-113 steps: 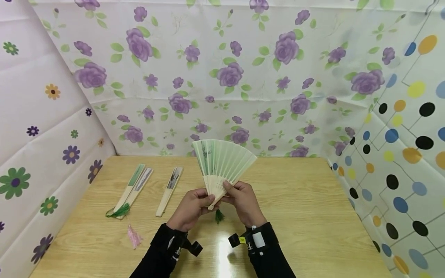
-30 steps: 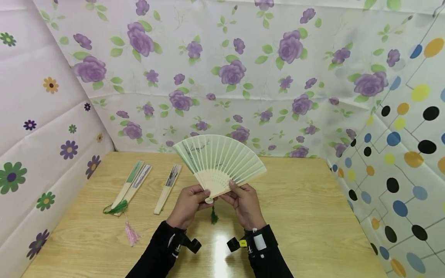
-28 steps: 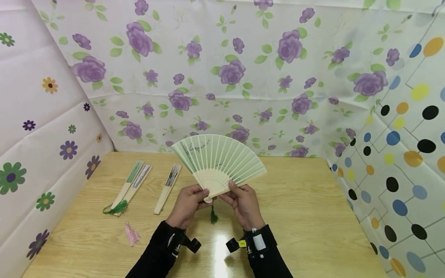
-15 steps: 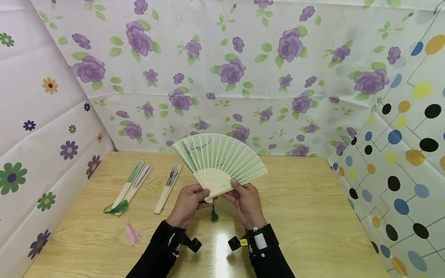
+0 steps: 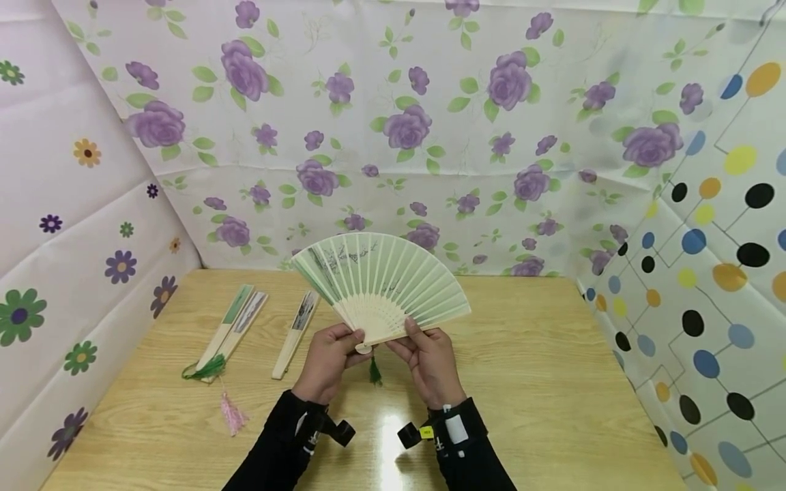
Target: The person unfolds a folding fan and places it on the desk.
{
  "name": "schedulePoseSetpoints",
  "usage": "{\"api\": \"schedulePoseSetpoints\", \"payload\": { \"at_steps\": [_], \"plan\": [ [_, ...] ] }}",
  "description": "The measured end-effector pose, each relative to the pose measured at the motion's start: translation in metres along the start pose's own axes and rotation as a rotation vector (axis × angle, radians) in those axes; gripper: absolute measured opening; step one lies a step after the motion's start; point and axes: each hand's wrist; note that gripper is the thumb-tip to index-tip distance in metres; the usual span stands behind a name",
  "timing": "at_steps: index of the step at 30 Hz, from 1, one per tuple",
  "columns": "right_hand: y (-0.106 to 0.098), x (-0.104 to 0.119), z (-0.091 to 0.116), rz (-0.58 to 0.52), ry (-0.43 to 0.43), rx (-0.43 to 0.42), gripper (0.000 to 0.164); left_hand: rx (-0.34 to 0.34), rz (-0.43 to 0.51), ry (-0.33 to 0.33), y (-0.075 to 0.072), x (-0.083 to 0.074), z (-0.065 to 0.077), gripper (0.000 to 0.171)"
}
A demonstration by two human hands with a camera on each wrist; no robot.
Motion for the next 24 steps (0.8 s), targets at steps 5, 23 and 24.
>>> {"api": "schedulePoseSetpoints", "payload": {
  "at_steps": [5,23,24],
  "plan": [
    [0.002,0.001,-0.0016,0.001,0.008,0.01,0.04,0.019,-0.001,0.007,0.0,-0.0026,0.0004,0.015],
    [0.0052,-0.0012,0.0007,0.021,-0.027,0.002,0.04,0.047,0.064,0.009,0.0029,-0.004,0.002,0.021],
    [0.0054,-0.0018,0.0005,0.023,-0.029,0.002,0.04,0.042,0.063,0.013,0.003,-0.0038,0.0019,0.021]
  ]
}}
Point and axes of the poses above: each hand's wrist, its own z-axis away from the middle knuckle, its own y-axis out of the palm, x = y × z
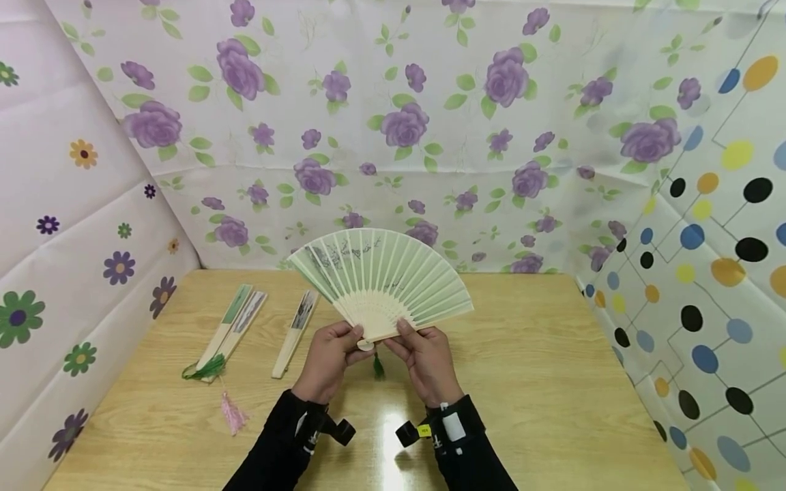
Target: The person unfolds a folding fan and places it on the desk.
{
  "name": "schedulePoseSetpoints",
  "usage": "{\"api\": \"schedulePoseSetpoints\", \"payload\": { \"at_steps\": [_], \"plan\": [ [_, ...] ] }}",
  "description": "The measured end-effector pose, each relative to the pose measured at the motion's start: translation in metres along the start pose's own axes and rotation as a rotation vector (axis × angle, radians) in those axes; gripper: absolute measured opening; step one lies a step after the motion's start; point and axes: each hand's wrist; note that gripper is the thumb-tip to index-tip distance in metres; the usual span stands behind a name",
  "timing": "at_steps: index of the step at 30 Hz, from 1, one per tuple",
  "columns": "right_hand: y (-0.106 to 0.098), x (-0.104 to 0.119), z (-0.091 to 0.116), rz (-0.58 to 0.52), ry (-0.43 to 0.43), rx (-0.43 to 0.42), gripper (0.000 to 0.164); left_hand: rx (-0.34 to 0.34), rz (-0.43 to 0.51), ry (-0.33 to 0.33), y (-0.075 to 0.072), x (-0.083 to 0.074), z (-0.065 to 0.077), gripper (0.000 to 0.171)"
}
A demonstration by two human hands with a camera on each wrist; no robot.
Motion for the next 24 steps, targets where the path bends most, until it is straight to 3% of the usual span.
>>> {"api": "schedulePoseSetpoints", "payload": {
  "at_steps": [5,16,24],
  "plan": [
    [0.002,-0.0009,-0.0014,-0.008,0.002,-0.008,0.037,-0.034,0.005,-0.001,0.0003,-0.0009,0.0,0.021],
    [0.0009,-0.0005,-0.0005,-0.026,0.05,0.007,0.032,-0.017,-0.013,0.0,-0.0008,-0.0022,0.0007,0.018],
    [0.007,-0.0094,0.0039,-0.094,0.027,-0.027,0.032,-0.066,0.006,-0.001,0.0001,-0.0018,-0.002,0.016]
  ]
}}
Point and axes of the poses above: each hand's wrist, its own z-axis away from the middle knuckle, its own y-axis out of the palm, x = y × z
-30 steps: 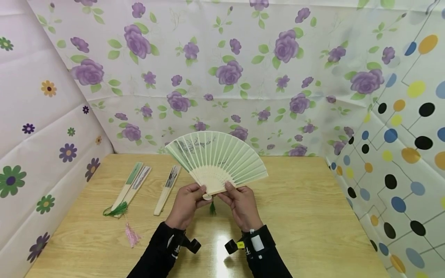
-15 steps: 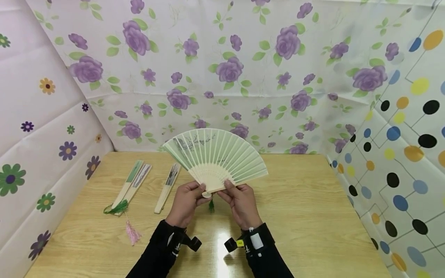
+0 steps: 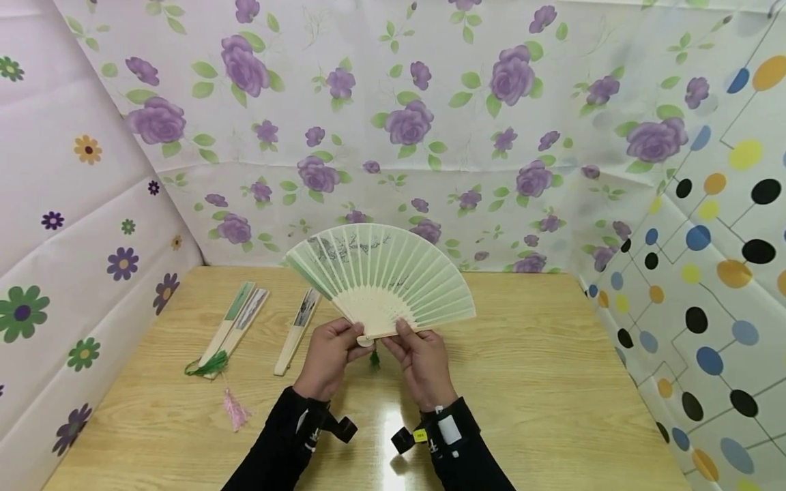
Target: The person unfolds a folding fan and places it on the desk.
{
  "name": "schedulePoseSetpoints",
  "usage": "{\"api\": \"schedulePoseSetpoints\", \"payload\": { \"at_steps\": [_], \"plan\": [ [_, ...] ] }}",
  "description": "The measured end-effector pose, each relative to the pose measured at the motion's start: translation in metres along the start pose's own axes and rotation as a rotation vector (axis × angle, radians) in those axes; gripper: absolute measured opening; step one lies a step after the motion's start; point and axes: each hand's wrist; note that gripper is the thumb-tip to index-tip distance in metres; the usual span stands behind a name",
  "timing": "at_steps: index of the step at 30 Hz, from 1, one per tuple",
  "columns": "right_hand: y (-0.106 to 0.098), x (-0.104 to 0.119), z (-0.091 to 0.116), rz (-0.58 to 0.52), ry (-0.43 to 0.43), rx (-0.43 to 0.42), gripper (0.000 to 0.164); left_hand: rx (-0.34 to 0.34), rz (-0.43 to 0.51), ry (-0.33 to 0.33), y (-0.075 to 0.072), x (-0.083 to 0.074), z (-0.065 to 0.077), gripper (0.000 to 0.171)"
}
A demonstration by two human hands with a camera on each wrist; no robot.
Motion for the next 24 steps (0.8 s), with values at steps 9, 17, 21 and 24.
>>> {"api": "schedulePoseSetpoints", "payload": {
  "at_steps": [9,17,21,24],
  "plan": [
    [-0.002,0.004,-0.004,0.041,-0.044,0.011,0.026,0.026,0.002,0.028,-0.003,-0.001,0.003,0.016],
    [-0.005,0.007,-0.001,0.03,-0.061,-0.001,0.023,0.008,-0.009,0.03,-0.002,-0.002,0.003,0.017],
    [-0.003,0.0,0.004,-0.027,-0.047,-0.025,0.025,-0.014,-0.005,0.041,-0.001,-0.002,0.002,0.022],
    [0.0,-0.006,0.007,-0.071,-0.034,-0.054,0.026,-0.032,-0.001,0.047,-0.001,-0.003,0.002,0.025]
  ]
}}
Point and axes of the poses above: each hand's wrist, its own z-axis away from the middle knuckle, its own y-axis out of the palm, x = y × z
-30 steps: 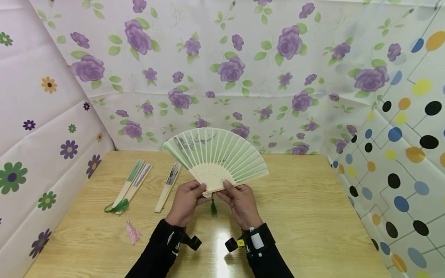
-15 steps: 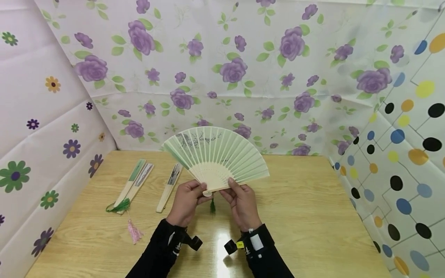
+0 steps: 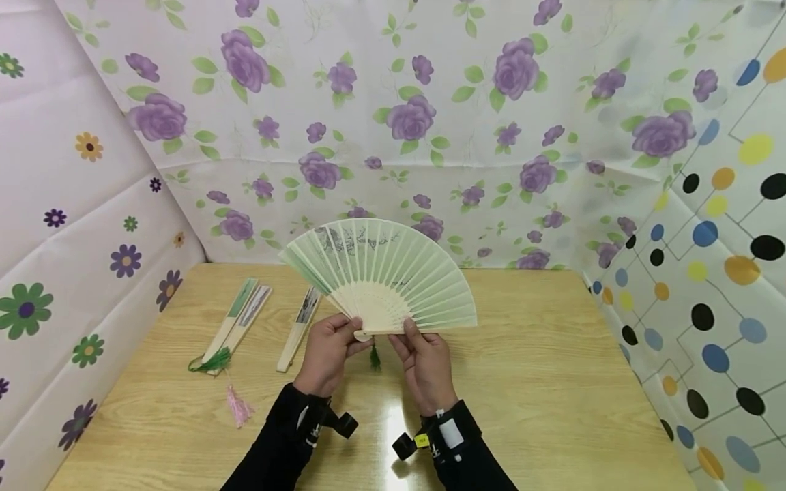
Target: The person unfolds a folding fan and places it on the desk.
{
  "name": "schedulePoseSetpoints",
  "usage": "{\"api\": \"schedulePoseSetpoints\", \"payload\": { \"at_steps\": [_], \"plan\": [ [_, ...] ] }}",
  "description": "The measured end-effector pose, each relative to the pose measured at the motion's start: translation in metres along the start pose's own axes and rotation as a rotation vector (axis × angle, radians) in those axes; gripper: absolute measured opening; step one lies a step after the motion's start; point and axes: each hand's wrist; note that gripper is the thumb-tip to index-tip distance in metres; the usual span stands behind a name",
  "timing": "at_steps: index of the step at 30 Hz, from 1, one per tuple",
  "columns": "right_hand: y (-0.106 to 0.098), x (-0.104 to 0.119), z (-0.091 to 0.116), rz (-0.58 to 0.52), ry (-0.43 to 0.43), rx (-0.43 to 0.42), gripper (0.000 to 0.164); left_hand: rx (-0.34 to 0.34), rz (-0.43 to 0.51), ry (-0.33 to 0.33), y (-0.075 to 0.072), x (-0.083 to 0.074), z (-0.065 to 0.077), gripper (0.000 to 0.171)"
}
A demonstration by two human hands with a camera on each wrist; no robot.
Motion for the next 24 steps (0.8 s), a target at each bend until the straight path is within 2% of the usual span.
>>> {"api": "schedulePoseSetpoints", "payload": {
  "at_steps": [6,11,16,19,24],
  "plan": [
    [0.002,-0.002,0.002,-0.029,0.025,-0.006,0.026,-0.013,0.002,-0.005,0.001,0.0,-0.001,0.024],
    [0.001,0.004,-0.003,0.047,0.045,0.044,0.023,0.01,0.004,-0.006,0.001,-0.001,-0.002,0.023],
    [-0.001,0.006,-0.004,0.098,0.084,0.04,0.024,0.01,0.0,0.003,0.001,-0.003,-0.003,0.023],
    [0.0,0.005,-0.001,0.083,0.077,0.021,0.025,-0.007,-0.004,0.007,0.003,-0.003,-0.003,0.02],
    [0.003,-0.002,0.008,-0.012,0.088,0.011,0.026,-0.045,0.006,0.002,0.005,-0.001,-0.001,0.017]
  ]
}}
Point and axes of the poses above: each hand's wrist, its own z-axis away from the middle knuckle, its own y-axis out of the palm, x = y × z
